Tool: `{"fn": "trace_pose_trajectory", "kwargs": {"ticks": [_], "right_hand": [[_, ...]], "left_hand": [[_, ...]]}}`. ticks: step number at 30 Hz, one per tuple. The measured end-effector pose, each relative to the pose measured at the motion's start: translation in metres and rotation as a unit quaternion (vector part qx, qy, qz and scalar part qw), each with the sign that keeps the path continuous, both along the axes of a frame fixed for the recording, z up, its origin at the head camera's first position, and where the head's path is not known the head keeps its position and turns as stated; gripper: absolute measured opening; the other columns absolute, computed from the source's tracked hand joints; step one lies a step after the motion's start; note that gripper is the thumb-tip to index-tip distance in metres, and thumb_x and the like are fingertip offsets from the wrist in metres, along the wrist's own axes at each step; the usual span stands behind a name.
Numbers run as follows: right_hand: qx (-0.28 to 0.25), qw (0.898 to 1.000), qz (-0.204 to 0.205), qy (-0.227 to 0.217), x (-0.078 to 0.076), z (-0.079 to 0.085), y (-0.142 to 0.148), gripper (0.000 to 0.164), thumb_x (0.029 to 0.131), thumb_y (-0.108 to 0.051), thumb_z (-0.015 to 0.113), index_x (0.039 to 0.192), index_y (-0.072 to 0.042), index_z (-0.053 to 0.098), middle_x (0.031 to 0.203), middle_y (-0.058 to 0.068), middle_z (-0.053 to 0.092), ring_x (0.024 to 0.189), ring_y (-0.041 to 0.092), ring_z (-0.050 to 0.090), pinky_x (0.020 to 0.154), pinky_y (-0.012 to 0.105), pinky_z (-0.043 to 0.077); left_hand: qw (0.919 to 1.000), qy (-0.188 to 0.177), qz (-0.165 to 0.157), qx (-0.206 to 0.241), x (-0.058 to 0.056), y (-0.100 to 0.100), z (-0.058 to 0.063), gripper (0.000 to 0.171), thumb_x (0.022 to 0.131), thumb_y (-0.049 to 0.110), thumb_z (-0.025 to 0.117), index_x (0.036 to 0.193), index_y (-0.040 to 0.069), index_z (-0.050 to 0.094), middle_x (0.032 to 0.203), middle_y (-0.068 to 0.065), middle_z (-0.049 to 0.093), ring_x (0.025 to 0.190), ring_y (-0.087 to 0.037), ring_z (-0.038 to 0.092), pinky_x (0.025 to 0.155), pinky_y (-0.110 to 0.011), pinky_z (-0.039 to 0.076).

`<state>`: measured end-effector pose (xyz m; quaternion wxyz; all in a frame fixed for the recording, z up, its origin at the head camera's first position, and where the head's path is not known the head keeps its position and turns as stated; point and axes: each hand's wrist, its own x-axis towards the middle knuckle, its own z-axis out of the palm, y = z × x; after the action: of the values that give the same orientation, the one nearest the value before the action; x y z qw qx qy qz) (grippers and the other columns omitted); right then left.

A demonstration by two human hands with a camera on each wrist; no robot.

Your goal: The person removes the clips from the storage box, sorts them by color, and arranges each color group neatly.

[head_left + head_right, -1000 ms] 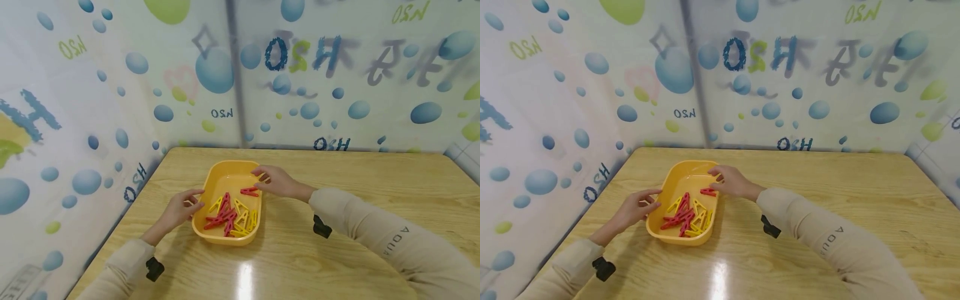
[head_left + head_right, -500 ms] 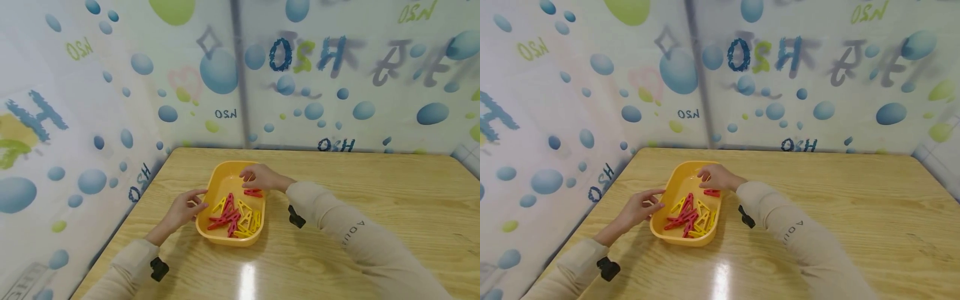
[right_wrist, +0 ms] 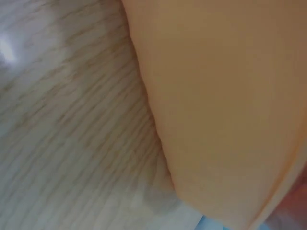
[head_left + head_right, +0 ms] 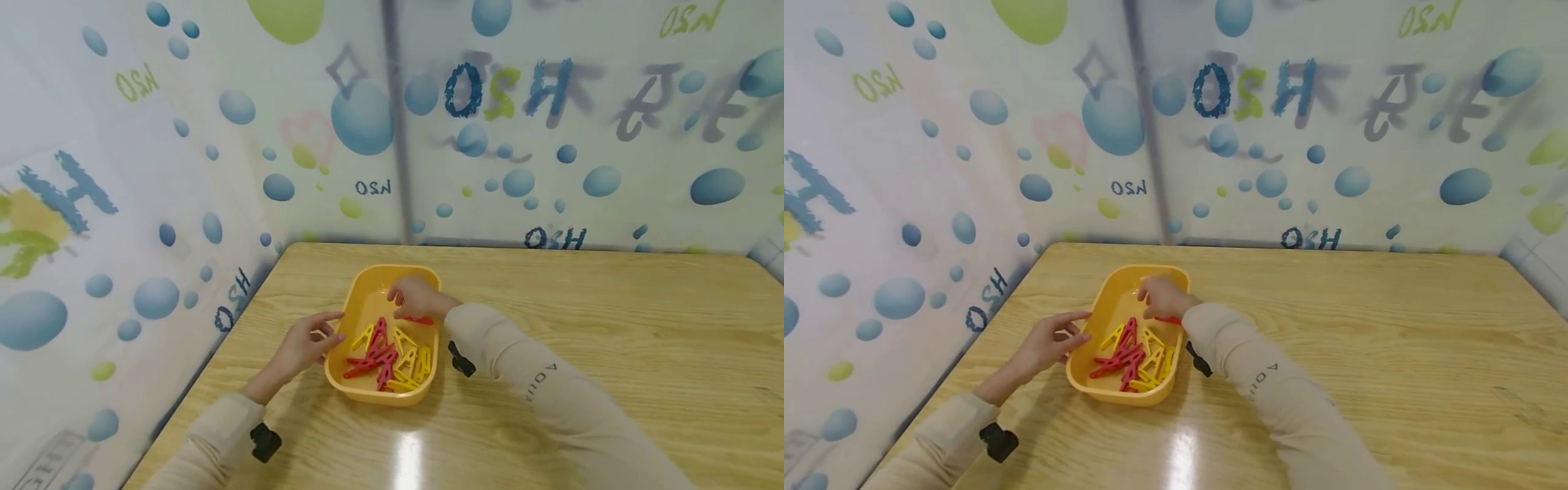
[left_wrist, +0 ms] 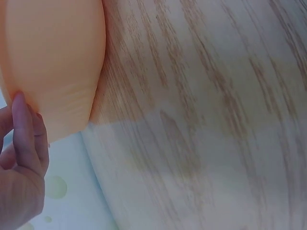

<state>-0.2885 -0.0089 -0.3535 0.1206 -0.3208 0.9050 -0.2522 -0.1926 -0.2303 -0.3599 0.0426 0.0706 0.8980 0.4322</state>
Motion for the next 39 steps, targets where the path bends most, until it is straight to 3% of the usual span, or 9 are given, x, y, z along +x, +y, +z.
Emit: {"fn": "trace_pose_trajectory", "kwargs": {"ticks": [11,14,17,20,25,28,30,35,39], "right_hand": [[0.059,0.995,-0.059,-0.061,0.002,0.000,-0.007,0.026,0.076,0.002,0.066,0.100,-0.004,0.060,0.095,0.009,0.057,0.084,0.020,0.050,0.074,0.027,0.047],[0.078,0.994,-0.056,-0.058,0.000,0.000,-0.009,0.023,0.076,0.005,0.064,0.097,-0.005,0.061,0.092,0.008,0.057,0.084,0.020,0.051,0.075,0.027,0.046],[0.100,0.994,-0.039,-0.028,-0.003,-0.005,-0.011,0.021,0.077,0.007,0.060,0.094,-0.005,0.062,0.088,0.008,0.056,0.081,0.019,0.050,0.074,0.027,0.045],[0.096,0.995,-0.017,-0.004,-0.023,-0.033,-0.014,0.021,0.074,0.008,0.059,0.090,-0.007,0.062,0.083,0.007,0.054,0.075,0.019,0.049,0.068,0.026,0.045],[0.077,0.997,-0.031,-0.001,-0.046,-0.070,-0.021,0.021,0.075,0.002,0.063,0.093,-0.010,0.063,0.086,0.006,0.055,0.078,0.020,0.050,0.070,0.027,0.046],[0.026,0.999,-0.012,0.023,-0.060,-0.091,-0.019,0.020,0.074,-0.004,0.068,0.091,-0.011,0.063,0.083,0.003,0.056,0.073,0.016,0.050,0.064,0.025,0.045],[0.006,1.000,-0.007,0.007,-0.062,-0.091,-0.018,0.019,0.073,-0.006,0.070,0.090,-0.012,0.063,0.082,0.002,0.056,0.073,0.015,0.051,0.064,0.025,0.046],[-0.011,0.998,-0.022,-0.066,-0.017,-0.029,-0.014,0.021,0.077,0.000,0.064,0.098,-0.005,0.062,0.095,0.008,0.058,0.089,0.020,0.053,0.079,0.030,0.046],[0.010,0.996,-0.032,-0.085,0.000,-0.011,-0.011,0.027,0.077,0.000,0.065,0.104,-0.002,0.061,0.100,0.011,0.057,0.089,0.021,0.053,0.077,0.028,0.047]], "left_hand": [[1.0000,0.000,0.006,0.000,0.000,0.002,0.001,0.042,0.083,0.011,0.062,0.123,0.003,0.052,0.079,-0.008,0.051,0.055,-0.015,0.052,0.048,-0.029,0.050],[0.9999,-0.003,0.012,0.002,0.000,0.002,0.000,0.042,0.083,0.010,0.062,0.123,0.004,0.052,0.079,-0.008,0.051,0.056,-0.015,0.052,0.048,-0.029,0.050],[0.9997,-0.010,0.020,0.005,0.001,0.002,-0.002,0.042,0.082,0.010,0.062,0.123,0.005,0.052,0.079,-0.008,0.052,0.056,-0.015,0.052,0.049,-0.029,0.050],[0.9995,-0.015,0.028,0.007,0.002,0.002,-0.004,0.042,0.082,0.010,0.063,0.123,0.006,0.053,0.079,-0.008,0.051,0.056,-0.016,0.052,0.049,-0.029,0.051],[0.9995,-0.017,0.026,0.008,0.003,0.001,-0.006,0.042,0.082,0.009,0.062,0.123,0.006,0.052,0.079,-0.007,0.051,0.057,-0.016,0.052,0.049,-0.030,0.051],[0.9995,-0.017,0.024,0.009,0.003,0.001,-0.006,0.043,0.082,0.009,0.062,0.123,0.005,0.052,0.079,-0.007,0.051,0.056,-0.016,0.052,0.049,-0.030,0.051],[0.9996,-0.014,0.022,0.008,0.002,0.001,-0.006,0.042,0.082,0.009,0.062,0.123,0.005,0.052,0.079,-0.007,0.051,0.056,-0.016,0.052,0.049,-0.030,0.050],[0.9997,-0.011,0.020,0.004,0.000,0.000,-0.004,0.042,0.082,0.010,0.062,0.123,0.005,0.052,0.080,-0.007,0.051,0.056,-0.016,0.053,0.049,-0.030,0.050],[0.9998,-0.008,0.016,0.003,0.000,0.000,-0.002,0.042,0.082,0.009,0.062,0.123,0.005,0.052,0.080,-0.008,0.052,0.056,-0.015,0.053,0.048,-0.029,0.050]]}}
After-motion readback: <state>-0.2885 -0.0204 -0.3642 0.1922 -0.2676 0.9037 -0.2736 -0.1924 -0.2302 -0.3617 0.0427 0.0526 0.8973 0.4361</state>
